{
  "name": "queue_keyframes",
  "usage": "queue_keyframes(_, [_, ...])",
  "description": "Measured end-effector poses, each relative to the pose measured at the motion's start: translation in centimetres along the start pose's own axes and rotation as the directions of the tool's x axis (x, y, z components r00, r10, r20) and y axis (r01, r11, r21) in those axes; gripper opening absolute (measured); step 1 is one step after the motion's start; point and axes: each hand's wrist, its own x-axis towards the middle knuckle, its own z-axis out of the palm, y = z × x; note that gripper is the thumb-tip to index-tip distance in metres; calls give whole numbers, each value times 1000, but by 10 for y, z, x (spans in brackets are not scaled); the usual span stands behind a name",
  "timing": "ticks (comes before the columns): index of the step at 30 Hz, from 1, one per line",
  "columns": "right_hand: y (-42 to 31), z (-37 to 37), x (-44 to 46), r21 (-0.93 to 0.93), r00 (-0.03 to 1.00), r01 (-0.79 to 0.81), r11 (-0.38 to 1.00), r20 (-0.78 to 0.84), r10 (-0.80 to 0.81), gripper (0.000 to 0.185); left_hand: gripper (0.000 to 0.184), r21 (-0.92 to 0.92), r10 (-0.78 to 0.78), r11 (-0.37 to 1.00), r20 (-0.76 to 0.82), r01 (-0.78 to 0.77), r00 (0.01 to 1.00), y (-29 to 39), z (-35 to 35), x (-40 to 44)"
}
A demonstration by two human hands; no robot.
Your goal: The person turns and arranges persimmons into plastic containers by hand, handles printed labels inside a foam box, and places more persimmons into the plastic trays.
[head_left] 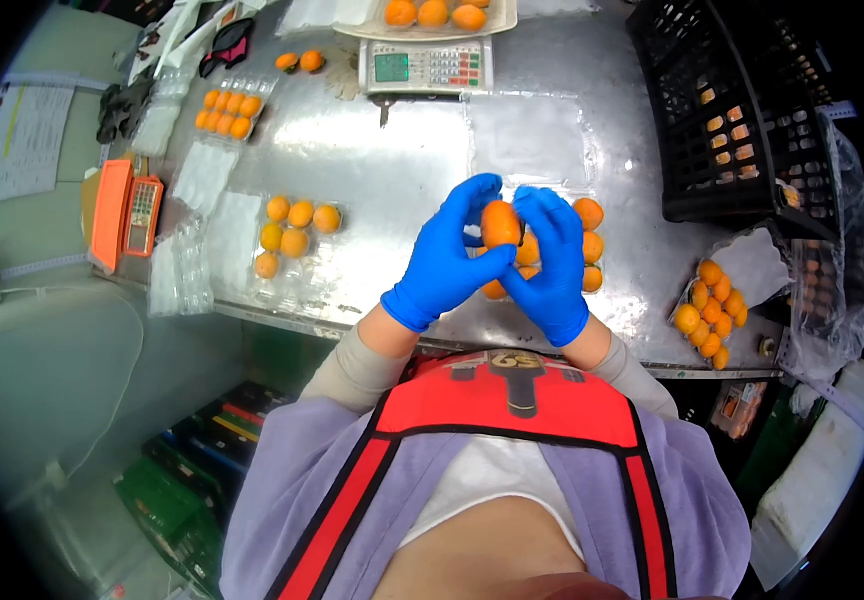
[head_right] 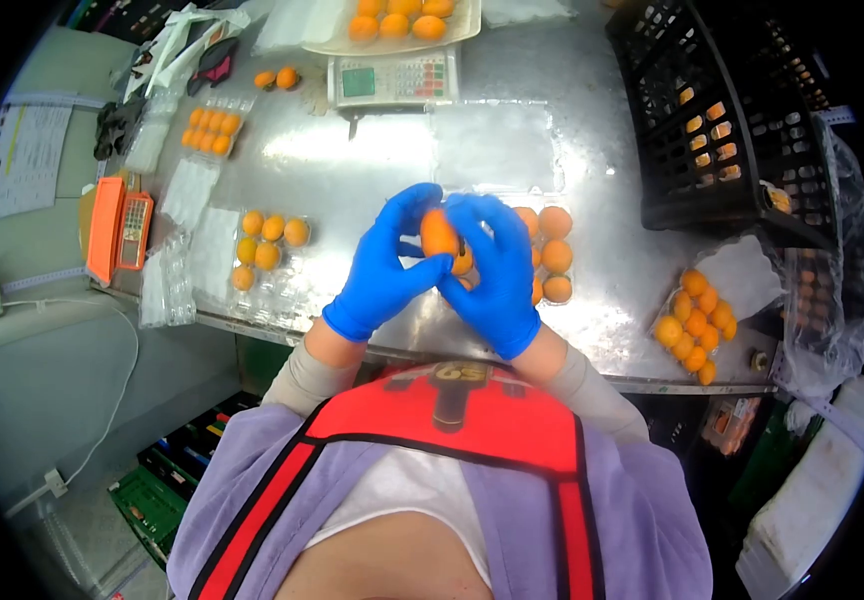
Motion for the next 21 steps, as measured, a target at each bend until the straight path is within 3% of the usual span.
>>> queue_keyframes(2, [1,-3,2,-165,987,110,980,131,-89,56,69,36,-27,999,-3,27,1000,-2,1,0])
queue_keyframes(7, [5,-2,-3,-195,996,89,977,42,-83,53,60,92,-29,995,-45,33,999,-25,10,2])
queue_keyframes(9, [9,-3,-4,-185,994,110,977,36,-105,51,53,-63,-152,987,-26,150,988,-30,12,3])
queue_keyframes(15, [8,-11,-5,-167,994,104,980,38,-99,45,52,-80,-212,974,8,212,977,-36,16,1])
queue_keyframes(19, [8,-11,-8,-138,999,46,989,6,-45,39,54,-80,-167,981,98,175,981,-42,12,0])
queue_keyframes(21, [10,-9,-7,-137,998,57,989,20,-55,37,54,-152,-206,964,103,220,973,-46,11,1])
